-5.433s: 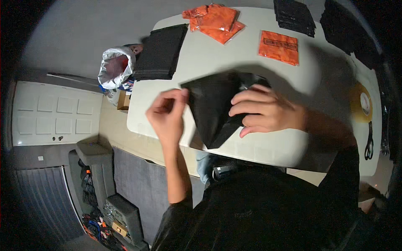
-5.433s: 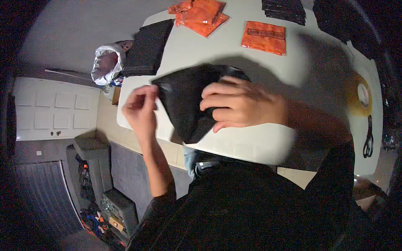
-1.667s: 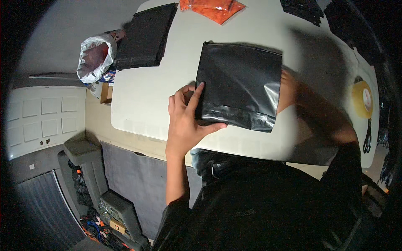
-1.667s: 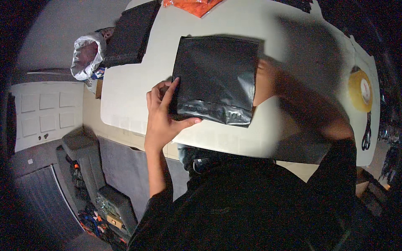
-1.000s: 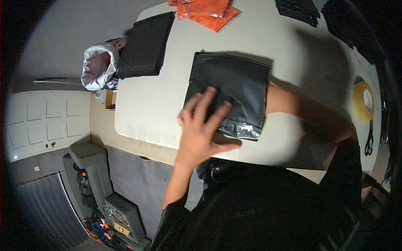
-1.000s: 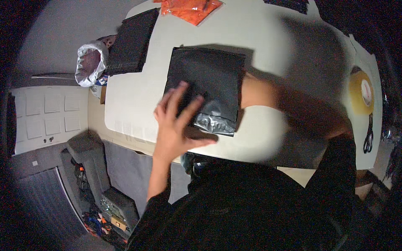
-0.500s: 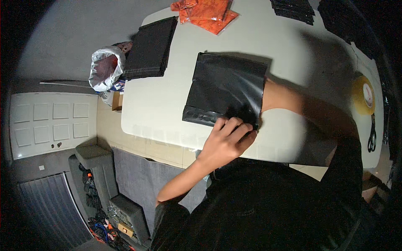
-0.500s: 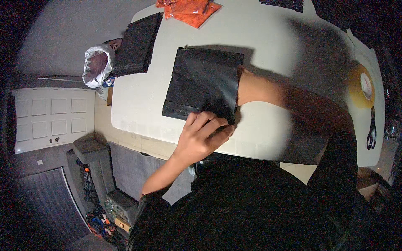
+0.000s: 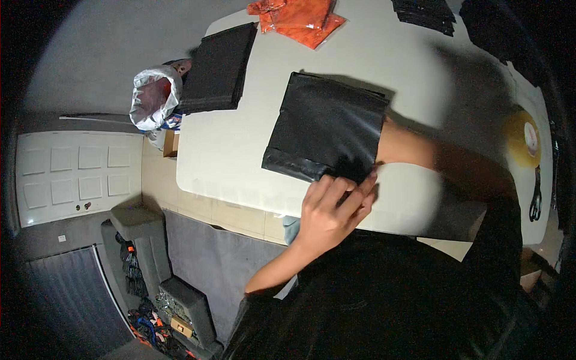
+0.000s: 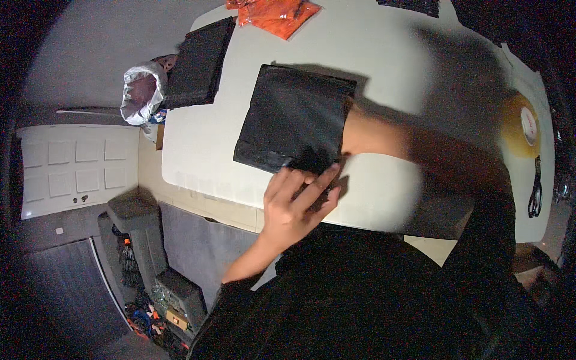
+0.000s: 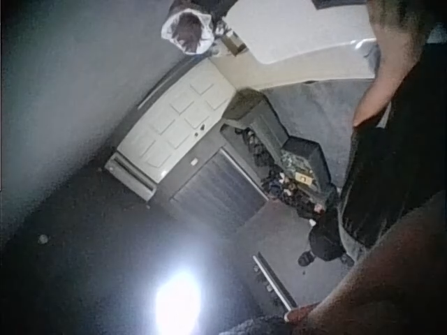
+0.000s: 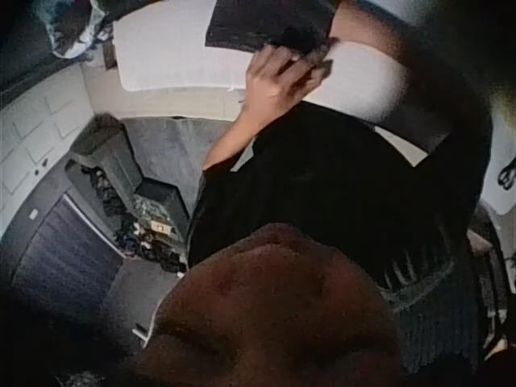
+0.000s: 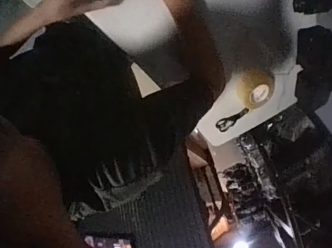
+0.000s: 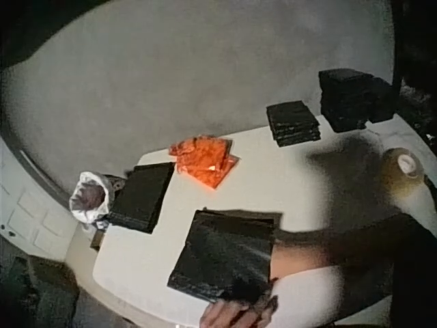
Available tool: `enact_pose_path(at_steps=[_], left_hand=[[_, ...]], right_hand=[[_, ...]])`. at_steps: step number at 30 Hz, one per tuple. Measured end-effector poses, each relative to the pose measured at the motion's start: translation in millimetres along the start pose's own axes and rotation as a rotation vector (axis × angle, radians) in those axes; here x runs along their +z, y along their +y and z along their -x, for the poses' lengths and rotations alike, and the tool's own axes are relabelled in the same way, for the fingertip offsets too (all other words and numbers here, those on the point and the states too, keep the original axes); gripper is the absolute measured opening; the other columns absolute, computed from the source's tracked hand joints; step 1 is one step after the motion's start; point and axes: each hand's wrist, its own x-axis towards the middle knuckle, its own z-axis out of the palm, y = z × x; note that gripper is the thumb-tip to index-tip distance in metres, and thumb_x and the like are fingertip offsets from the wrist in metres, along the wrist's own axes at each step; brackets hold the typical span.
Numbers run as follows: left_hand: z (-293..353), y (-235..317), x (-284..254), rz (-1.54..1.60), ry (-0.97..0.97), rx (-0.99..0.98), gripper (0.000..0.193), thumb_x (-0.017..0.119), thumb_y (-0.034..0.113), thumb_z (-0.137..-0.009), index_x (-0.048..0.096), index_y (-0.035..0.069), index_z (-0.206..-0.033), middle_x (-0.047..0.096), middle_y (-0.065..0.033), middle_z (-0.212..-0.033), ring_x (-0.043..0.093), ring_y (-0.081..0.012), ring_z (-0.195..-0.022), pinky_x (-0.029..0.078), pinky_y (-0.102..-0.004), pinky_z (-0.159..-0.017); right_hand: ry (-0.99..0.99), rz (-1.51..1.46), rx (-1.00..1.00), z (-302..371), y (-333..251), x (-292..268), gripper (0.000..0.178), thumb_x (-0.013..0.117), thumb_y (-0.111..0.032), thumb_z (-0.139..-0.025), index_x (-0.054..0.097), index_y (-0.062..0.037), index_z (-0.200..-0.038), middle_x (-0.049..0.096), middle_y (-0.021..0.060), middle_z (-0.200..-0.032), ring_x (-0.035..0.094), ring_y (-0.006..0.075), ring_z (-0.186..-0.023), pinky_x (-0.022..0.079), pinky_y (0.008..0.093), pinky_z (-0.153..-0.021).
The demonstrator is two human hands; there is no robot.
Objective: Folding black poly mailers and applying orange adhesive labels.
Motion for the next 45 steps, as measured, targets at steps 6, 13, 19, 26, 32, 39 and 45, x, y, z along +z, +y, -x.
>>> enact_pose_path(at_steps=[6, 13, 19, 26, 32, 39, 45], left_hand=[[-6.1, 9.3, 7.7, -0.057, -0.073, -0.218, 0.057, 0.081, 0.012, -0.08, 0.067, 0.008, -0.136, 0.052, -0.0101, -0.079, 0.055, -0.0279, -0.071, 0.049, -0.039, -0.064], [-2.6, 9.5, 15.3, 0.078, -0.104, -0.186, 0.07, 0.076, 0.005, -0.082, 0.057, 0.01, -0.149, 0.049, -0.0104, -0.079, 0.055, -0.0287, -0.07, 0.049, -0.0418, -0.066], [-1.8, 9.3, 20.9, 0.065, -0.119, -0.158, 0.068, 0.075, 0.007, -0.083, 0.058, 0.01, -0.148, 0.051, -0.0112, -0.08, 0.055, -0.0286, -0.07, 0.049, -0.042, -0.067], [-9.3, -6.6, -2.2, 0.099, -0.068, -0.222, 0.051, 0.072, 0.017, -0.088, 0.064, 0.002, -0.136, 0.054, -0.0138, -0.084, 0.057, -0.0316, -0.077, 0.049, -0.0445, -0.073], [-12.1, -76.3, -40.9, -0.38, 0.085, -0.433, 0.035, 0.067, 0.016, -0.095, 0.067, -0.001, -0.125, 0.065, -0.0223, -0.101, 0.061, -0.0428, -0.091, 0.051, -0.0499, -0.086], [-10.3, -119.8, -52.1, -0.243, 0.017, -0.582, 0.021, 0.066, 0.013, -0.096, 0.075, -0.001, -0.108, 0.071, -0.0237, -0.095, 0.071, -0.0428, -0.084, 0.056, -0.0479, -0.075], [-13.4, -121.4, -44.5, -0.3, 0.042, -0.57, 0.019, 0.067, 0.013, -0.096, 0.076, -0.002, -0.102, 0.073, -0.0234, -0.094, 0.071, -0.0428, -0.081, 0.057, -0.0469, -0.073]], right_hand=[[-0.01, 0.069, -0.048, -1.9, 1.0, 2.6, 0.039, 0.067, -0.039, -0.097, 0.068, -0.0076, -0.121, 0.069, 0.0133, -0.113, 0.068, 0.0231, -0.097, 0.055, 0.0376, -0.086], [-0.015, 0.157, -0.109, -6.2, -0.2, 2.5, 0.04, 0.067, -0.039, -0.097, 0.068, -0.0076, -0.121, 0.069, 0.0137, -0.114, 0.068, 0.0235, -0.099, 0.055, 0.0379, -0.087], [-0.013, 0.233, -0.158, -6.7, -1.3, -0.1, 0.04, 0.067, -0.039, -0.097, 0.068, -0.0077, -0.122, 0.069, 0.0141, -0.115, 0.067, 0.0238, -0.1, 0.055, 0.0382, -0.088], [-0.023, 0.323, -0.228, -14.7, -1.7, -3.8, 0.041, 0.067, -0.039, -0.096, 0.068, -0.0077, -0.122, 0.068, 0.0145, -0.116, 0.067, 0.0242, -0.101, 0.054, 0.0385, -0.089], [-0.033, 0.407, -0.294, -23.9, -8.3, -7.0, 0.041, 0.067, -0.04, -0.096, 0.068, -0.0078, -0.123, 0.068, 0.0148, -0.117, 0.067, 0.0246, -0.102, 0.054, 0.0387, -0.09], [-0.056, 0.486, -0.369, -34.0, -14.1, -8.9, 0.042, 0.068, -0.04, -0.096, 0.068, -0.0078, -0.123, 0.068, 0.0152, -0.118, 0.067, 0.025, -0.104, 0.054, 0.039, -0.092], [-0.052, 0.564, -0.427, -40.2, -15.7, -15.9, 0.043, 0.068, -0.04, -0.096, 0.068, -0.0079, -0.124, 0.068, 0.0156, -0.119, 0.067, 0.0253, -0.105, 0.053, 0.0393, -0.093]])
